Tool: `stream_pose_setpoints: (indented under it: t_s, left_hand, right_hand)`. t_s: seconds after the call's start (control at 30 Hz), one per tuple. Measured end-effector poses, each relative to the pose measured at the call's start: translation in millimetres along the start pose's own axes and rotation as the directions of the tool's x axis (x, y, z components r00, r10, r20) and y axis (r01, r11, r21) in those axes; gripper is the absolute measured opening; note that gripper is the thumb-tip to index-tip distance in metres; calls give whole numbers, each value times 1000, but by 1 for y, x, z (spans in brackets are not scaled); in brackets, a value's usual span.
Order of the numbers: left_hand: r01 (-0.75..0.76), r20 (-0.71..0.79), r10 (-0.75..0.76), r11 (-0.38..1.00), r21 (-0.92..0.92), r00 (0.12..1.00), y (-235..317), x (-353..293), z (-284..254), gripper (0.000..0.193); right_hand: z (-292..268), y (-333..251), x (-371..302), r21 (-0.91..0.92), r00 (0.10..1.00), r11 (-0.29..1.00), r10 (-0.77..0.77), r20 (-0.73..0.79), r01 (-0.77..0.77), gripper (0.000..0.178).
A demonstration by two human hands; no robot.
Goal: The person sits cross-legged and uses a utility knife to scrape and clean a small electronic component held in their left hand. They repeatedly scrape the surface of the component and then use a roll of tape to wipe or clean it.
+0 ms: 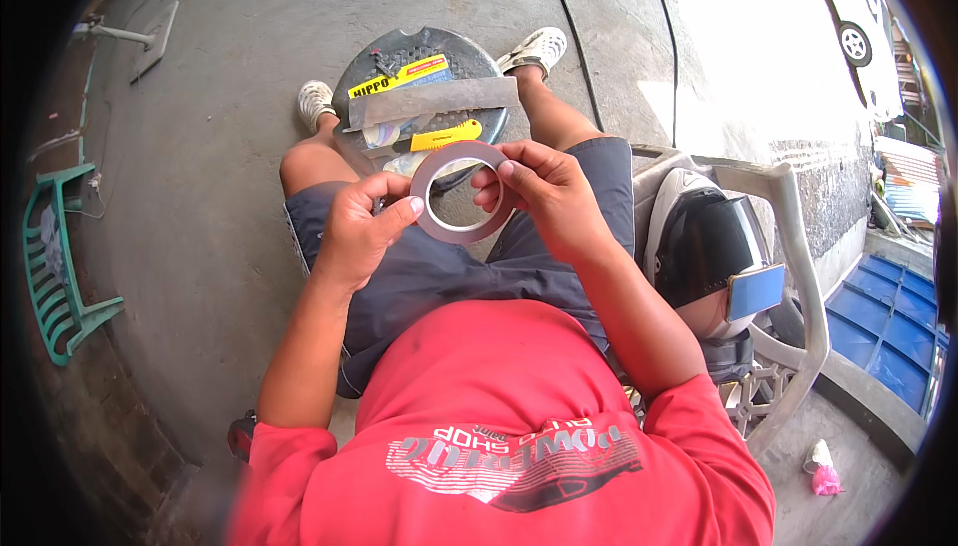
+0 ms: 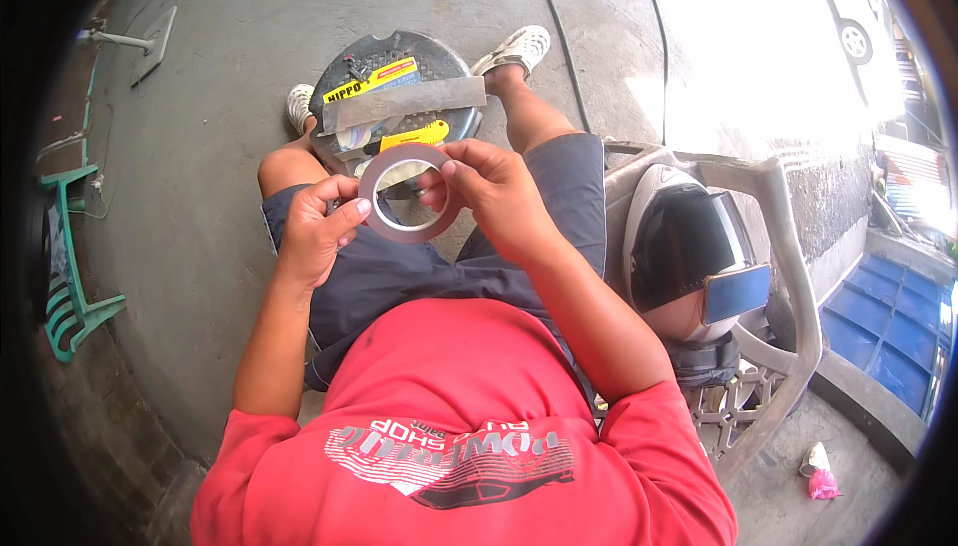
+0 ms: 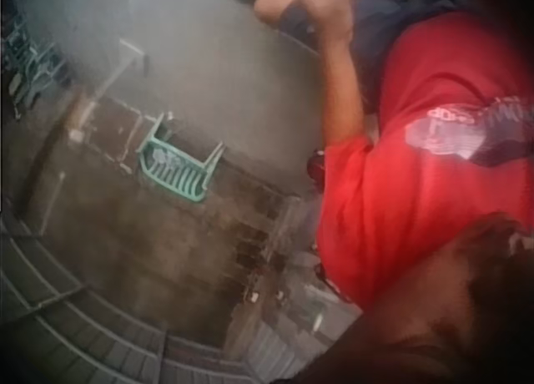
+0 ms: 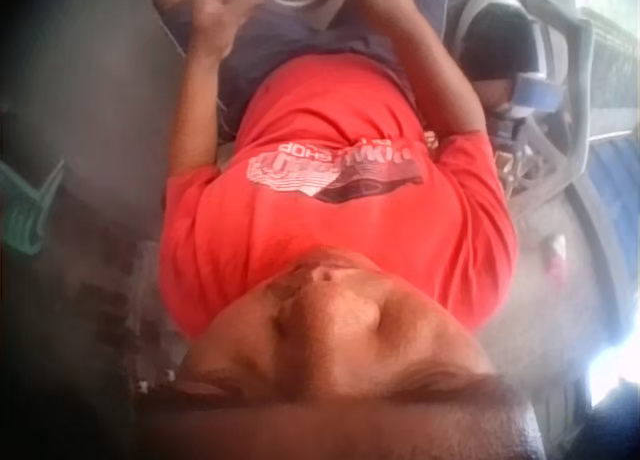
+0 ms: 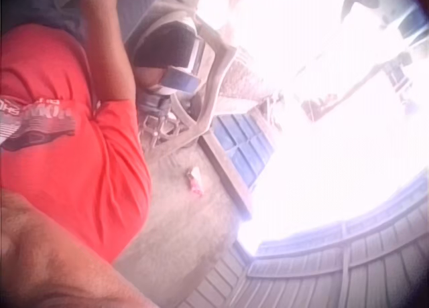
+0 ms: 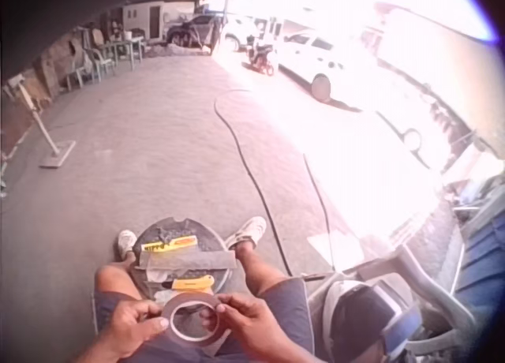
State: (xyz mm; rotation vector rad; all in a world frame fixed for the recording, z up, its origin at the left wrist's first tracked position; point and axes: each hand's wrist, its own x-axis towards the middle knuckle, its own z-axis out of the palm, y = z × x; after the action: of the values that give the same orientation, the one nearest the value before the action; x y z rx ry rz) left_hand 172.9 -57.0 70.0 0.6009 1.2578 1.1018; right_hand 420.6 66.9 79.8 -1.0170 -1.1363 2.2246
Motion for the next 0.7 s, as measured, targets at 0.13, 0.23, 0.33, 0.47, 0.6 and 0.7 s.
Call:
stream_pose_setpoints:
  t_s: [0.13,0.23,0.33,0.47,0.6,0.7]
  left_hand:
    - [-44,-36,43,999,-27,998,0,-4,-4,18]
    - [-54,-69,48,995,-85,996,5,-6,-3,16]
    - [-61,-55,54,990,-130,997,4,-6,-7,15]
    - [-62,-37,57,985,-162,998,3,-5,-9,15]
    - [-50,-38,42,973,-225,998,3,-5,-7,17]
    - [0,-6,-2,955,-296,1000,-4,-1,-10,19]
  right_hand:
    - [0,-8,-13,189,987,982,-50,154,20,48]
    - [-16,-1,-19,124,981,992,-13,194,-11,60]
    - [-40,-1,-9,-340,941,898,326,93,-278,74]
    - [-35,-3,-23,-796,987,602,155,37,-65,80]
    - [-24,-6,-43,-804,983,567,-77,168,182,77]
    - [-21,-10,-39,-219,971,974,0,241,55,65]
